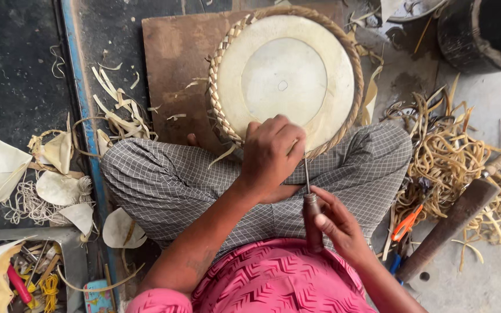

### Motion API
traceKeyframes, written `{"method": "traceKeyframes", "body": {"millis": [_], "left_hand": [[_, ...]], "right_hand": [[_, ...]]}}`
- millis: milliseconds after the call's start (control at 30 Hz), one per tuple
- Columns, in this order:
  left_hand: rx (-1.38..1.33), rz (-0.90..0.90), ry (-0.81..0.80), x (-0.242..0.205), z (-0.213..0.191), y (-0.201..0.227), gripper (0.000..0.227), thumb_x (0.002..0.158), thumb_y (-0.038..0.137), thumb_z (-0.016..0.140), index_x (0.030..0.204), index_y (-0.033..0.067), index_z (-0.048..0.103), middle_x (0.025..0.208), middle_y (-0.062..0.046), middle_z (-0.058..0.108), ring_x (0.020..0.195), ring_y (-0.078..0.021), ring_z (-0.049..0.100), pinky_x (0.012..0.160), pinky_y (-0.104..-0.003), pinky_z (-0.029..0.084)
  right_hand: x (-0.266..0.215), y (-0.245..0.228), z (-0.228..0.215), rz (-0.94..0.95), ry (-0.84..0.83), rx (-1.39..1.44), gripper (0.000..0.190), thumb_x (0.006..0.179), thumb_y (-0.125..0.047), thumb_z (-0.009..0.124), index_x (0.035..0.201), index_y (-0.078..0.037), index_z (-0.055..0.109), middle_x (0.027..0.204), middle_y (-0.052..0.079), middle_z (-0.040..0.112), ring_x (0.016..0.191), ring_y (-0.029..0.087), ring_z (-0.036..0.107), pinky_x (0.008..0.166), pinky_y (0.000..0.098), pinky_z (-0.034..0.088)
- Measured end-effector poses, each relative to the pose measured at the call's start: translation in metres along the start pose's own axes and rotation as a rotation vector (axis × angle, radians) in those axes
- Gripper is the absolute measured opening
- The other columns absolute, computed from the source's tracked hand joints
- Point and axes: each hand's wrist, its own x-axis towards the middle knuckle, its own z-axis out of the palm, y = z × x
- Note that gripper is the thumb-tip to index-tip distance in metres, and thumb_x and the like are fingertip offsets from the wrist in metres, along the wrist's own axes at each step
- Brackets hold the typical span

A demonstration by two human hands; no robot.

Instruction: The person sits cross-legged on the floor and weaves a light-colored fiber strip into the rim of a round basket. They use a metal awl to create holes in the existing rim and pull the fiber through, then use a wooden mallet to hammer the strip down and secure it. The process is repeated continuously around the basket's edge.

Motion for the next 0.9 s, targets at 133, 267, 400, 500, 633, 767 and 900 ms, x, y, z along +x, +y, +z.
{"method": "traceKeyframes", "body": {"millis": [133,267,400,500,633,767,900], "left_hand": [[0.001,0.264,-0.031,-0.011,-0.009,-0.005,0.022,0.088,0.02,0.078,0.099,0.0096,0.063,0.1,-0.005,0.056,0.088,-0.0219,0.06,0.079,-0.04,0.045],[0.055,0.502,-0.119,-0.015,-0.018,-0.002,0.036,0.08,0.026,0.083,0.106,0.0072,0.065,0.109,-0.006,0.055,0.089,-0.0209,0.06,0.078,-0.04,0.046],[0.071,0.49,-0.075,-0.013,-0.023,0.004,0.041,0.081,0.03,0.086,0.108,0.0066,0.065,0.109,-0.006,0.053,0.089,-0.0214,0.06,0.078,-0.04,0.046],[0.032,0.365,-0.006,-0.028,-0.023,0.009,0.041,0.084,0.033,0.084,0.11,0.0069,0.066,0.104,-0.006,0.057,0.089,-0.024,0.062,0.079,-0.041,0.046],[-0.34,-0.168,-0.079,-0.052,-0.008,0.041,0.017,0.097,0.023,0.079,0.097,0.0092,0.068,0.086,0.0,0.064,0.073,-0.0155,0.062,0.069,-0.033,0.049],[-0.562,-0.403,-0.163,-0.051,-0.003,0.053,0.021,0.093,0.022,0.078,0.09,0.0032,0.069,0.077,-0.003,0.067,0.065,-0.011,0.062,0.057,-0.028,0.049],[-0.524,-0.375,-0.148,-0.044,-0.001,0.052,0.018,0.091,0.016,0.075,0.085,0.002,0.066,0.076,-0.004,0.066,0.059,-0.0113,0.063,0.052,-0.028,0.047]], "right_hand": [[0.013,0.003,-0.022,0.03,0.23,0.047,0.033,0.108,-0.025,0.058,0.131,-0.003,0.066,0.104,0.009,0.066,0.085,0.013,0.062,0.078,0.0264,0.053],[0.041,-0.004,-0.035,0.217,0.152,0.187,0.039,0.108,-0.033,0.055,0.101,-0.001,0.075,0.075,0.005,0.069,0.064,0.012,0.059,0.06,0.0257,0.049],[0.052,-0.025,-0.029,0.329,0.026,0.22,0.018,0.094,-0.017,0.072,0.098,0.001,0.072,0.08,0.004,0.069,0.072,0.014,0.062,0.067,0.0297,0.053],[0.048,-0.035,-0.027,0.27,-0.007,0.318,0.018,0.092,-0.012,0.074,0.104,0.001,0.072,0.087,0.004,0.071,0.078,0.013,0.063,0.074,0.0287,0.054],[0.045,-0.047,-0.023,0.219,0.059,0.262,0.028,0.093,-0.012,0.069,0.119,-0.002,0.071,0.097,0.002,0.072,0.085,0.01,0.063,0.078,0.0266,0.053],[0.049,-0.065,-0.015,-0.126,0.081,-0.39,0.034,0.094,-0.003,0.07,0.127,-0.008,0.071,0.096,0.004,0.068,0.088,0.013,0.066,0.079,0.0284,0.054],[0.053,-0.079,-0.007,-0.085,0.142,-0.591,0.046,0.087,0.0,0.069,0.132,-0.011,0.067,0.094,0.004,0.065,0.08,0.014,0.066,0.075,0.0292,0.057]]}}
